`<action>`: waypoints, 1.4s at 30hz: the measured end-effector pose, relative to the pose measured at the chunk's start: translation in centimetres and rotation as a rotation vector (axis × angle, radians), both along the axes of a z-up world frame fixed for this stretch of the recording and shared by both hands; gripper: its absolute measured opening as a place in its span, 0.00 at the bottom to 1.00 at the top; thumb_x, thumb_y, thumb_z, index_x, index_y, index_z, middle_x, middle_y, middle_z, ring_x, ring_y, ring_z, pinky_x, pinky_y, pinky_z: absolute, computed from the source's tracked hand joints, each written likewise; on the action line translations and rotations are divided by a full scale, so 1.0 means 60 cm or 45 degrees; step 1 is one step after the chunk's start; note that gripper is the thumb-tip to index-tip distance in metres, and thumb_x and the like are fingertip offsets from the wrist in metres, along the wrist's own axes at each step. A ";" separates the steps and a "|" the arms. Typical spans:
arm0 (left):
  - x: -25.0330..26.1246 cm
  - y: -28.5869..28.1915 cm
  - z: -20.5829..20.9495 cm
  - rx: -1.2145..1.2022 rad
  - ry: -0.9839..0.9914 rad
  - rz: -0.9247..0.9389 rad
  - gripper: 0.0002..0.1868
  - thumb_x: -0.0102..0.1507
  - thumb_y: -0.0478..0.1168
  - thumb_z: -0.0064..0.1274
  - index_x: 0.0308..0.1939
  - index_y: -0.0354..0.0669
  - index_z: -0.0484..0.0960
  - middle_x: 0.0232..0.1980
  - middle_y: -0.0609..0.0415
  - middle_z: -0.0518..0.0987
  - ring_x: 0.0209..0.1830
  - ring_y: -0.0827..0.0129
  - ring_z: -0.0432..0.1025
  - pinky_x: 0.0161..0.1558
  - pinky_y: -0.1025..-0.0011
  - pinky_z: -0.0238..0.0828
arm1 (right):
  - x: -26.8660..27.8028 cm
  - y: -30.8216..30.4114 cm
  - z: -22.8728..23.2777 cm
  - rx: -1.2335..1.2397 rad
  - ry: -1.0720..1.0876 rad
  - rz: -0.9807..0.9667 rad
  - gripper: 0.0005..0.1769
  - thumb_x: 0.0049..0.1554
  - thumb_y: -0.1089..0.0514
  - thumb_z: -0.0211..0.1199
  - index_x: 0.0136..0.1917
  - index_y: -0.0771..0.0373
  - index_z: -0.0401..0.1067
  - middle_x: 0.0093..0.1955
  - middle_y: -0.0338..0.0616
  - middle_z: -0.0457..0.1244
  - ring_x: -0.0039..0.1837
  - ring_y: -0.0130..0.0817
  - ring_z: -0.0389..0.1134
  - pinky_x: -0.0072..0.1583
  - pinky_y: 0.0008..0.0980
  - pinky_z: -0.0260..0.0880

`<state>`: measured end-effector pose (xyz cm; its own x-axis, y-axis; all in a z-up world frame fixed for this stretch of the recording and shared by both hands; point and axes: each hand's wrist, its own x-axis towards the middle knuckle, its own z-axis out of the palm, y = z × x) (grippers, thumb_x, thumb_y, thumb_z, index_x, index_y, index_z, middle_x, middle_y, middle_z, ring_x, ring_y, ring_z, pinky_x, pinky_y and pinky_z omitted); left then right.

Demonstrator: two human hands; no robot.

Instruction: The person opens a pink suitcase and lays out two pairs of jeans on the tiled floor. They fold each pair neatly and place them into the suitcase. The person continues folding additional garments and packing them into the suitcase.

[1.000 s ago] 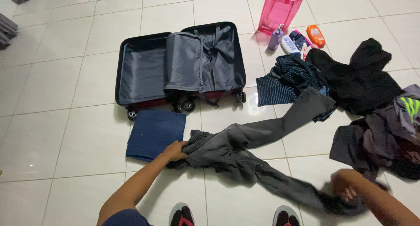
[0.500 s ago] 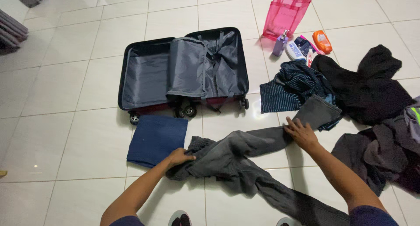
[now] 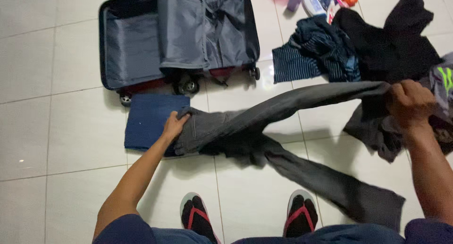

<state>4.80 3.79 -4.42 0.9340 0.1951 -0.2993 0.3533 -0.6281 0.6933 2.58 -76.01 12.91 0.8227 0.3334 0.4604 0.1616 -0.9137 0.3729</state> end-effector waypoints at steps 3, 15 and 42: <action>-0.003 -0.003 0.000 0.112 0.126 0.090 0.37 0.60 0.62 0.61 0.58 0.33 0.75 0.55 0.35 0.81 0.57 0.47 0.76 0.58 0.58 0.70 | -0.072 0.009 -0.041 -0.023 0.433 -0.099 0.10 0.54 0.52 0.67 0.43 0.58 0.71 0.44 0.48 0.64 0.48 0.45 0.69 0.48 0.43 0.69; -0.065 -0.053 0.129 -0.490 0.657 0.093 0.53 0.55 0.62 0.65 0.70 0.24 0.65 0.65 0.35 0.76 0.63 0.48 0.74 0.65 0.54 0.70 | -0.133 0.073 -0.173 0.117 1.643 -0.556 0.59 0.43 0.27 0.77 0.77 0.51 0.55 0.73 0.52 0.59 0.71 0.52 0.64 0.67 0.49 0.69; 0.035 -0.056 0.233 -0.867 0.145 0.113 0.43 0.58 0.60 0.53 0.74 0.54 0.58 0.66 0.51 0.72 0.66 0.59 0.67 0.60 0.52 0.63 | 0.002 0.070 -0.038 0.313 0.776 -0.446 0.33 0.48 0.37 0.71 0.63 0.52 0.73 0.66 0.53 0.62 0.63 0.49 0.66 0.60 0.49 0.70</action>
<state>6.89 0.41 9.57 0.8788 0.0031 -0.4772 0.4771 -0.0319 0.8783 2.71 -71.79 10.63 0.9953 -0.0493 -0.0838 -0.0419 -0.9952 0.0884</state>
